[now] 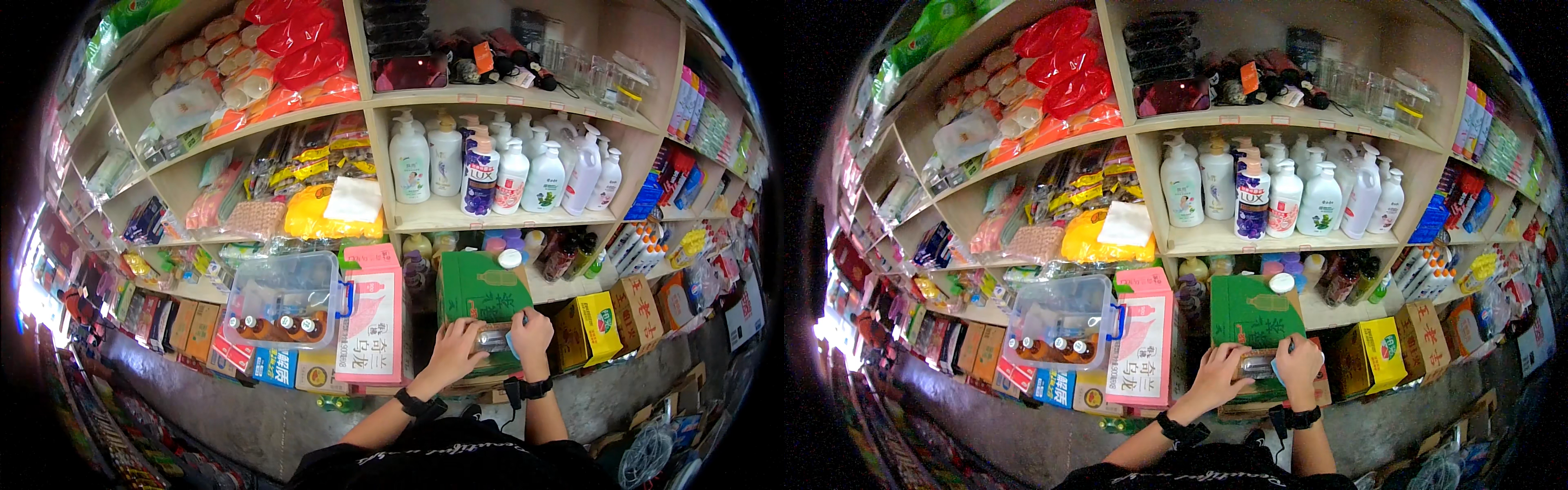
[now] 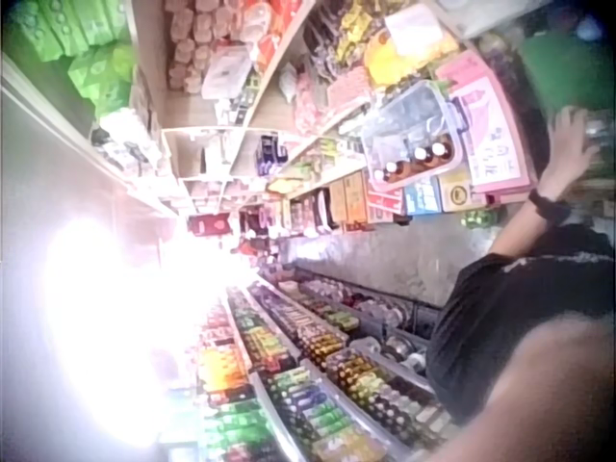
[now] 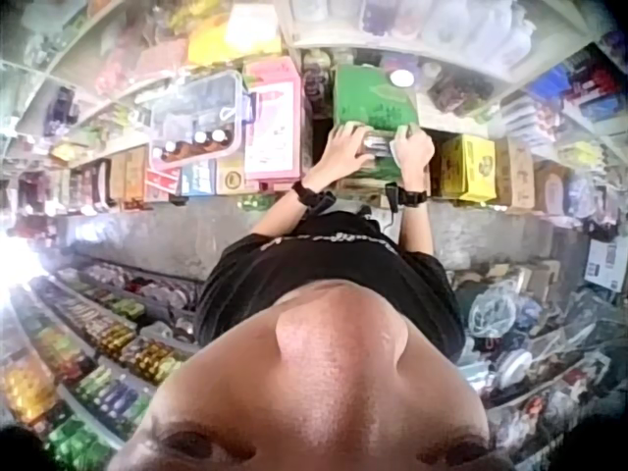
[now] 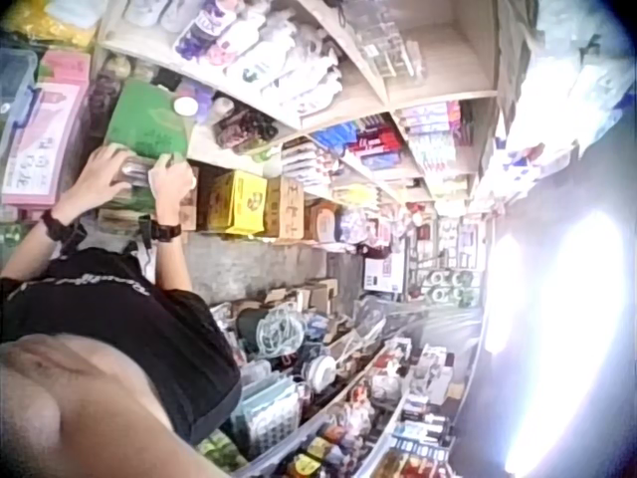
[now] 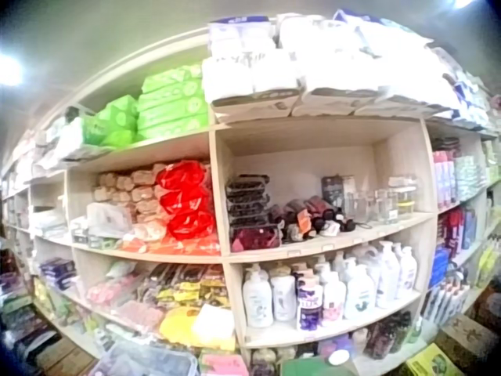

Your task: The person places a small object into a green cardboard box and seals the top of the box with clear adhesive tape, smoothing the tape with their hands.

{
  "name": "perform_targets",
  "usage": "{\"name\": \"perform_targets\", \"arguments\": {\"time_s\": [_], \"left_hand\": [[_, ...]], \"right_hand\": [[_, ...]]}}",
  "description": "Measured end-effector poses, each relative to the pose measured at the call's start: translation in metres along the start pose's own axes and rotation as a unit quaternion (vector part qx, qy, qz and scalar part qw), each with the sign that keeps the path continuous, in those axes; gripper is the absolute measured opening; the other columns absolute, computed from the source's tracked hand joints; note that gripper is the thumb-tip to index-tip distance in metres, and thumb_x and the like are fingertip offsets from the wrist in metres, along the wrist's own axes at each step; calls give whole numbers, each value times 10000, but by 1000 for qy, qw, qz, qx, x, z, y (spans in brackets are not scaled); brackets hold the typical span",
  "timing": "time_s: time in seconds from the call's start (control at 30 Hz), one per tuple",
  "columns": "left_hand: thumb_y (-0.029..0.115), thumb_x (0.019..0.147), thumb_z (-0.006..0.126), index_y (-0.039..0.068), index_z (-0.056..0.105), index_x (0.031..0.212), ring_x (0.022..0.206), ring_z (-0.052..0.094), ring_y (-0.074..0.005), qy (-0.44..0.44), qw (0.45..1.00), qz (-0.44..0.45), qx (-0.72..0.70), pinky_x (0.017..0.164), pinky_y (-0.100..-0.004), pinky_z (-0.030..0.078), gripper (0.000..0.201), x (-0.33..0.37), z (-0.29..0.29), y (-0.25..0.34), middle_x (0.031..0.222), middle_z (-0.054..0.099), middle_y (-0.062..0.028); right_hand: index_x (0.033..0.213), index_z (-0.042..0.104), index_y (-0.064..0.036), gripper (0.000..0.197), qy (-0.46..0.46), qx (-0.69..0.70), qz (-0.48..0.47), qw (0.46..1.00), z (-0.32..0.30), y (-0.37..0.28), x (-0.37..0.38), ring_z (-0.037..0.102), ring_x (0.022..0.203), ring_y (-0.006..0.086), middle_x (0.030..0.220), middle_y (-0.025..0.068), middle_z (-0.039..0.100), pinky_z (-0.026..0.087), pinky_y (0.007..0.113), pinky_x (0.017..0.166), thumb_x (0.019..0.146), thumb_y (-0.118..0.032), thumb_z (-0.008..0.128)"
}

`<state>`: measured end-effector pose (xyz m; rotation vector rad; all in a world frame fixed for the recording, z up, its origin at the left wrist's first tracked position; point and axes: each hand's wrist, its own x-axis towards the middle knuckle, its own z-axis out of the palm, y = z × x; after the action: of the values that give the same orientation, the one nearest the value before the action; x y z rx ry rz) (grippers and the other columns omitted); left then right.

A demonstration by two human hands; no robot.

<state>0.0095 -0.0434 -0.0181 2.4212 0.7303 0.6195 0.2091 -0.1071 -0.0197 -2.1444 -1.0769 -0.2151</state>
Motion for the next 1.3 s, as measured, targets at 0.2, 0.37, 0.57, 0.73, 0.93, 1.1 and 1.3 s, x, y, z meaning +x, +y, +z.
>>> {"name": "perform_targets", "arguments": {"time_s": [0.2, 0.37, 0.57, 0.73, 0.93, 1.1, 1.3], "left_hand": [[314, 910, 827, 110, 516, 1482, 1321, 518, -369, -5, 1000, 1, 1, 1204, -581, 350, 683, 1, 1, -2, 1369, 523, -133], [317, 916, 821, 107, 514, 1480, 1346, 504, -369, 0, 1000, 5, -5, 1206, -591, 343, 675, 3, 0, -2, 1376, 521, -136], [331, 929, 808, 114, 515, 1485, 1359, 496, -365, -23, 999, -24, -1, 1215, -592, 323, 665, 0, 3, 0, 1384, 506, -136], [339, 939, 802, 119, 518, 1484, 1348, 501, -366, -16, 1000, -14, -6, 1208, -588, 332, 653, 0, 0, 1, 1388, 502, -132], [339, 936, 804, 121, 519, 1482, 1337, 508, -373, -9, 1000, -8, -9, 1201, -584, 341, 653, 0, 3, -3, 1381, 509, -131], [337, 929, 810, 123, 523, 1475, 1341, 508, -374, 2, 1000, -5, -2, 1192, -594, 344, 653, -1, 2, 0, 1378, 512, -128], [338, 927, 809, 121, 528, 1463, 1351, 510, -363, 3, 1000, 2, -9, 1183, -597, 350, 642, -1, 4, -2, 1375, 513, -130]], "right_hand": [[780, 731, -8, 260, 10, 1, -7, 1000, 3, 2, 0, 682, 648, 436, 718, 246, 689, 549, 504, 599, 907, -211, 628], [781, 726, -10, 257, 16, -11, -12, 1000, 5, 5, 2, 682, 653, 445, 717, 252, 682, 545, 517, 599, 904, -215, 630], [781, 708, -20, 275, 7, 8, 5, 1000, 0, -1, 1, 673, 706, 473, 728, 240, 674, 534, 555, 642, 921, -243, 630], [800, 714, -18, 260, 0, 8, 6, 1000, 2, 3, -1, 678, 723, 472, 762, 234, 687, 538, 547, 648, 920, -230, 624], [759, 697, -6, 259, 19, 4, -21, 1000, 5, 4, 0, 678, 658, 436, 720, 242, 678, 535, 508, 589, 902, -213, 637], [768, 709, -7, 257, 12, 5, -22, 1000, 3, 3, 0, 674, 654, 442, 715, 241, 676, 533, 508, 588, 900, -215, 636], [768, 705, -9, 264, 18, 10, -22, 1000, 4, 6, -1, 670, 655, 448, 720, 238, 677, 528, 513, 595, 904, -225, 639]]}}
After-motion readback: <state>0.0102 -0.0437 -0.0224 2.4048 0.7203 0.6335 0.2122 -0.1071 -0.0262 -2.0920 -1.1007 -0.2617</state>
